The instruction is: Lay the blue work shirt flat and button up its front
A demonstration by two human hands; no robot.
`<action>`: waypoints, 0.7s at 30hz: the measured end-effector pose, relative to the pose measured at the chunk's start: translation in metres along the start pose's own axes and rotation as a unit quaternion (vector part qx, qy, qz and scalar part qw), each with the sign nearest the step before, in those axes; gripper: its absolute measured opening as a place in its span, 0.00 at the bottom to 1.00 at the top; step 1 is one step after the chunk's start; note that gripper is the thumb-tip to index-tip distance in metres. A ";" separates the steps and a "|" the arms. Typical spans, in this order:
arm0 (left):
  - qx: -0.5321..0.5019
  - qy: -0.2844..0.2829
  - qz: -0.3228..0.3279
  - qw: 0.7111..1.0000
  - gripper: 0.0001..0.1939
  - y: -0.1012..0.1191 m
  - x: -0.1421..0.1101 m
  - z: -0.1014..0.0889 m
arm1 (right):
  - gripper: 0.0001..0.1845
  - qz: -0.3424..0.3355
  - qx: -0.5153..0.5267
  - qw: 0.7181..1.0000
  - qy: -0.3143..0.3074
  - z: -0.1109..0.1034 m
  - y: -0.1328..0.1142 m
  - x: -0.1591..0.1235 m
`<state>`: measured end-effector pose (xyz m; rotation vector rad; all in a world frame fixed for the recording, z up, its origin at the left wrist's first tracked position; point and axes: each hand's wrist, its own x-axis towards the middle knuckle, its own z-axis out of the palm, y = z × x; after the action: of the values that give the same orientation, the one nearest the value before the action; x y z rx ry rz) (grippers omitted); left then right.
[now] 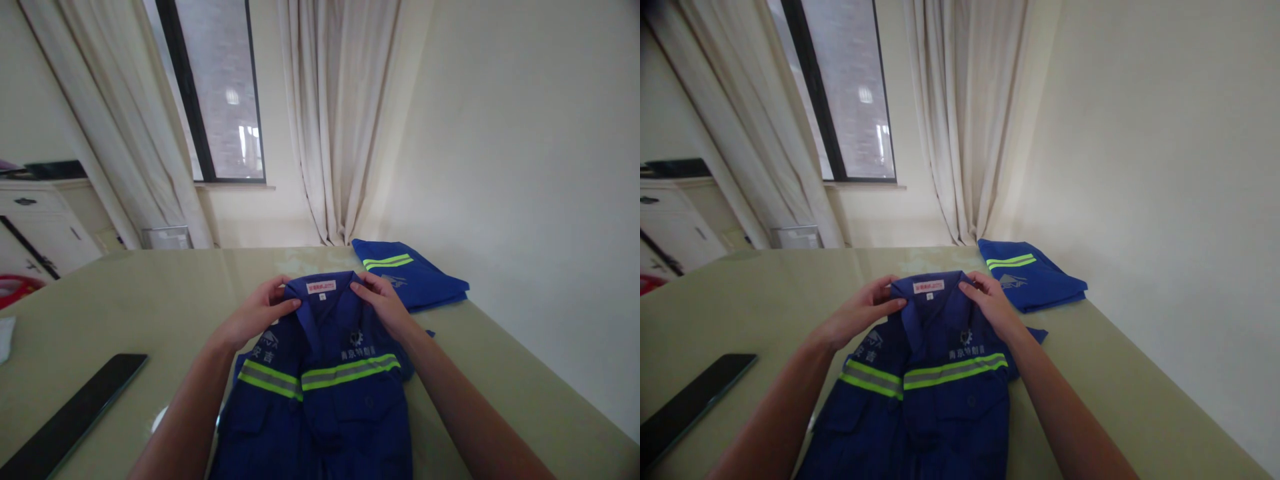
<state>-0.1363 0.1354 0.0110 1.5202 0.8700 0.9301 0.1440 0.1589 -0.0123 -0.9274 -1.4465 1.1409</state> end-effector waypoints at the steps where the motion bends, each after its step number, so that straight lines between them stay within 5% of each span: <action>1: 0.009 0.011 0.008 1.000 0.23 0.002 -0.001 -0.001 | 0.14 -0.007 -0.001 1.000 0.014 0.000 0.000 0.000; 7: 0.086 0.093 0.030 0.992 0.23 0.012 -0.005 -0.001 | 0.15 -0.020 -0.008 0.999 0.026 0.003 -0.002 0.001; 15: -0.001 -0.073 0.010 0.997 0.30 0.013 -0.012 -0.010 | 0.14 -0.045 0.015 0.996 0.072 0.003 0.006 0.004; 21: 0.100 -0.008 0.027 0.995 0.27 0.009 -0.004 -0.005 | 0.15 -0.027 -0.010 0.998 0.053 0.003 -0.001 0.002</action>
<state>-0.1417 0.1328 0.0196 1.7278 0.9373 0.8888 0.1409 0.1603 -0.0112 -0.9432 -1.3918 1.0242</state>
